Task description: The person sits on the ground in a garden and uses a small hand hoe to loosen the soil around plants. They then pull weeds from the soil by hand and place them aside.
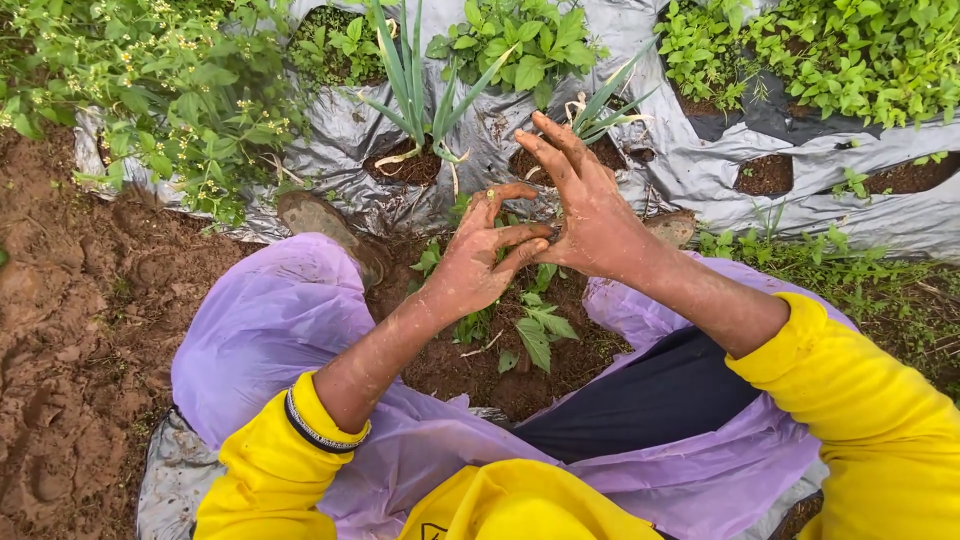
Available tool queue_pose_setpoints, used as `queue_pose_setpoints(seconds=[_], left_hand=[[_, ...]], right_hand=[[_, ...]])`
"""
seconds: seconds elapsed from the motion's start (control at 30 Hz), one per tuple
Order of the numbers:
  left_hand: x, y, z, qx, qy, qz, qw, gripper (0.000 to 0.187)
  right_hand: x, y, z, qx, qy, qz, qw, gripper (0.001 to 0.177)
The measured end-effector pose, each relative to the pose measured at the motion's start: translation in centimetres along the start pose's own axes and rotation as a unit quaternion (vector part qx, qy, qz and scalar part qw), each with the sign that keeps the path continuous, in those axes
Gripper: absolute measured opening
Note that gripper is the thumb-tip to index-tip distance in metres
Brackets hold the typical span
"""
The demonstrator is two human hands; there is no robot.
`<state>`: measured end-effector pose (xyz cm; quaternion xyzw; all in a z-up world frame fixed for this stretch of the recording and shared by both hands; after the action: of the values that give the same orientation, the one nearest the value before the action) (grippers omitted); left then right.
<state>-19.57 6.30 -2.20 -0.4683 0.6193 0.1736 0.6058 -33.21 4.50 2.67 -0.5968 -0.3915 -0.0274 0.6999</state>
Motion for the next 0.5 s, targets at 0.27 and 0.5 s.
queue_pose_setpoints(seconds=[0.27,0.5], left_hand=[[0.0,1.0,0.0,0.049,-0.023,-0.021,0.998,0.024],[2.7,1.3,0.3,0.090,-0.034,-0.090,0.991,0.025]], right_hand=[[-0.6,-0.3,-0.1,-0.006,0.014,0.003,1.000,0.127],[0.3,-1.0,-0.2,-0.004,0.014,0.037,0.999,0.130]])
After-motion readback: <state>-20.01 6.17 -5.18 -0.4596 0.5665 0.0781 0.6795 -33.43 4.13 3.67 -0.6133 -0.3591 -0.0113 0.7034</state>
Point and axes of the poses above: each hand's wrist, its own z-axis away from the middle knuckle, its own y-axis out of the palm, x = y × z, the point moved 6 cm from there along -z, towards the middle knuckle, and after that the axes turned 9 degrees about x, right-handed, at the moved point
